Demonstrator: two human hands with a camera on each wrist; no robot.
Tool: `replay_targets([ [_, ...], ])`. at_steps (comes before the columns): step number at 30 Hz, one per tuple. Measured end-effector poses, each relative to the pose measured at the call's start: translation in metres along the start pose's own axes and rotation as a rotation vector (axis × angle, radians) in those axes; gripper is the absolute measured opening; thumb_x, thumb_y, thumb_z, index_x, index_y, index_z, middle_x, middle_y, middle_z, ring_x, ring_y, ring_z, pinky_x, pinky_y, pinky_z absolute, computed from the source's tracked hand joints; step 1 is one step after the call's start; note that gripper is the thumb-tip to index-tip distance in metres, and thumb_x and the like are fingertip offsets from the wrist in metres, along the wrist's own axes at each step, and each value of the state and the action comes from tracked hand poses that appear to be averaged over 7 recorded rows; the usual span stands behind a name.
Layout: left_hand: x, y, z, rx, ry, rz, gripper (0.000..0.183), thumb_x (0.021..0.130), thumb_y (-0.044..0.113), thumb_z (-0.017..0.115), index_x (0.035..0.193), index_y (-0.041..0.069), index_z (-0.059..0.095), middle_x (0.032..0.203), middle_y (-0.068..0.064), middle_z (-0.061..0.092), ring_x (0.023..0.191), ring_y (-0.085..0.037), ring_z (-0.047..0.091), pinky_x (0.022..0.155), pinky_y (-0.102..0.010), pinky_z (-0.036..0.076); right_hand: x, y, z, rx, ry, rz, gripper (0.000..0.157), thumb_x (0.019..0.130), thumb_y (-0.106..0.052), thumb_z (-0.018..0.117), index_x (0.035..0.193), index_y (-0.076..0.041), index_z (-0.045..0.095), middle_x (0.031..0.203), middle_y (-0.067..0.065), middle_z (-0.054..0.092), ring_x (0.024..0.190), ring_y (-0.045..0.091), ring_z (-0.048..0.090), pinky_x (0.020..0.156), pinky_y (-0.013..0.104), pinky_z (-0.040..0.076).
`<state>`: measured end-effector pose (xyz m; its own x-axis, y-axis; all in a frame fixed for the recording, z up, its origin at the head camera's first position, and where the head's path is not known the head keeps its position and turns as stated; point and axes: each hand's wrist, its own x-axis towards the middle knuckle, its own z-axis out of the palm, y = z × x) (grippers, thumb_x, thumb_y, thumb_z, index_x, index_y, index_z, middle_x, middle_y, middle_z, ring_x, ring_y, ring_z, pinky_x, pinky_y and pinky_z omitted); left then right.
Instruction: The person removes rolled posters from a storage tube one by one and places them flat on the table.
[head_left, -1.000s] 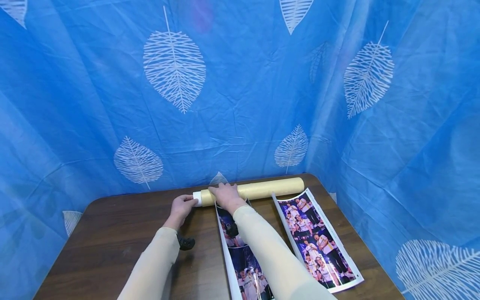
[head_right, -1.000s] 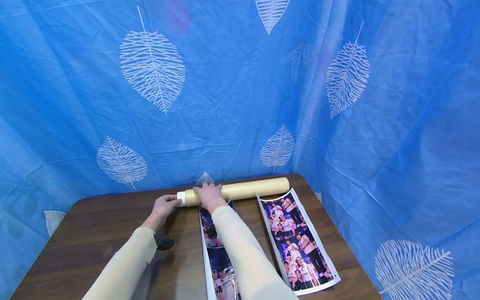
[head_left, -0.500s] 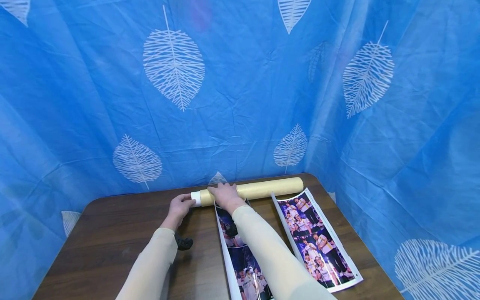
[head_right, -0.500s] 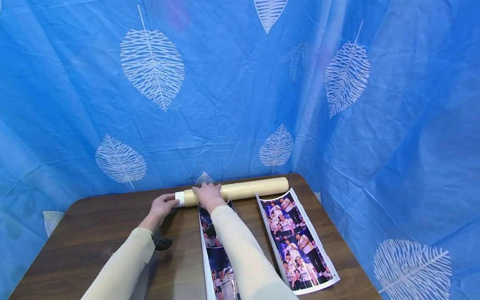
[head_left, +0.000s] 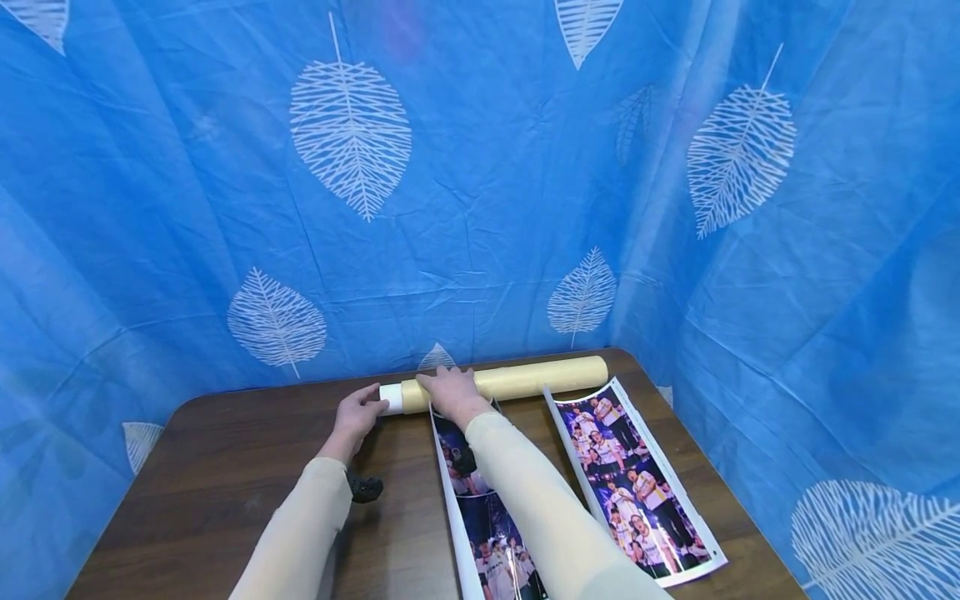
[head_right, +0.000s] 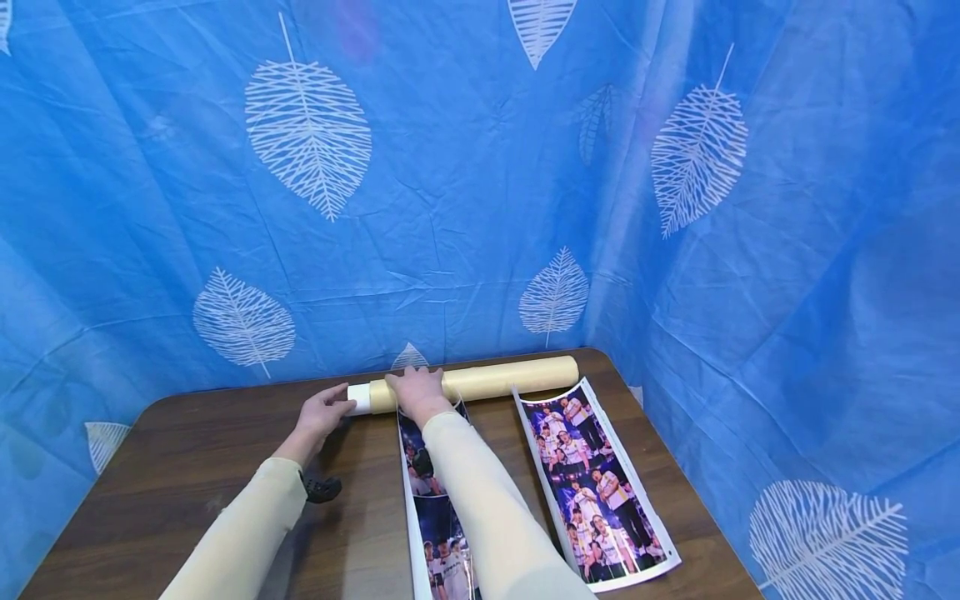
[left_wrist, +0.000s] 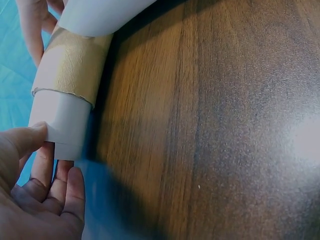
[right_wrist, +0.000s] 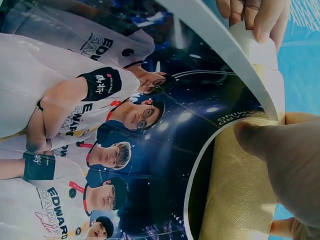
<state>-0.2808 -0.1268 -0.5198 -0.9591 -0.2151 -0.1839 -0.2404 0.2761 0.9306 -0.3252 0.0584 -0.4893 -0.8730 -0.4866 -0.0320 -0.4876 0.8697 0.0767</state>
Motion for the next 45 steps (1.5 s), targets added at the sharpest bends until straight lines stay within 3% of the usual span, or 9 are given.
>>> replay_targets([
  [12,0.001,0.003,-0.011,0.015,-0.024,0.012,0.056,0.103,0.009,0.058,0.155,-0.002,0.040,0.156,-0.033,0.033,0.143,-0.046,0.035,0.114,-0.056,0.036,0.003,0.000,-0.002,0.027,0.021,0.001,0.049,0.107,-0.014,0.047,0.153,-0.033,0.049,0.143,0.010,0.057,0.129,0.036,0.055,0.106,0.063,0.042],
  [20,0.004,0.005,-0.009,-0.007,-0.032,0.012,0.064,0.100,0.016,0.065,0.155,-0.002,0.038,0.154,-0.030,0.037,0.135,-0.042,0.043,0.113,-0.055,0.040,0.003,0.000,-0.005,0.021,0.018,0.006,0.049,0.108,-0.015,0.047,0.153,-0.033,0.049,0.142,0.009,0.058,0.129,0.035,0.055,0.107,0.062,0.042],
  [31,0.009,0.008,-0.010,-0.009,0.004,-0.016,0.060,0.100,0.011,0.064,0.154,-0.003,0.040,0.155,-0.031,0.036,0.137,-0.044,0.041,0.113,-0.057,0.039,0.007,-0.001,-0.006,0.026,0.021,0.010,0.049,0.108,-0.014,0.047,0.153,-0.033,0.049,0.141,0.010,0.058,0.128,0.035,0.055,0.107,0.062,0.042],
  [45,0.014,0.004,-0.019,0.009,0.012,0.012,0.059,0.099,0.007,0.064,0.151,-0.007,0.041,0.154,-0.033,0.038,0.140,-0.045,0.039,0.114,-0.055,0.037,0.011,-0.001,-0.003,0.026,0.024,0.018,0.049,0.107,-0.016,0.050,0.153,-0.034,0.049,0.140,0.009,0.059,0.128,0.034,0.056,0.106,0.063,0.042],
])
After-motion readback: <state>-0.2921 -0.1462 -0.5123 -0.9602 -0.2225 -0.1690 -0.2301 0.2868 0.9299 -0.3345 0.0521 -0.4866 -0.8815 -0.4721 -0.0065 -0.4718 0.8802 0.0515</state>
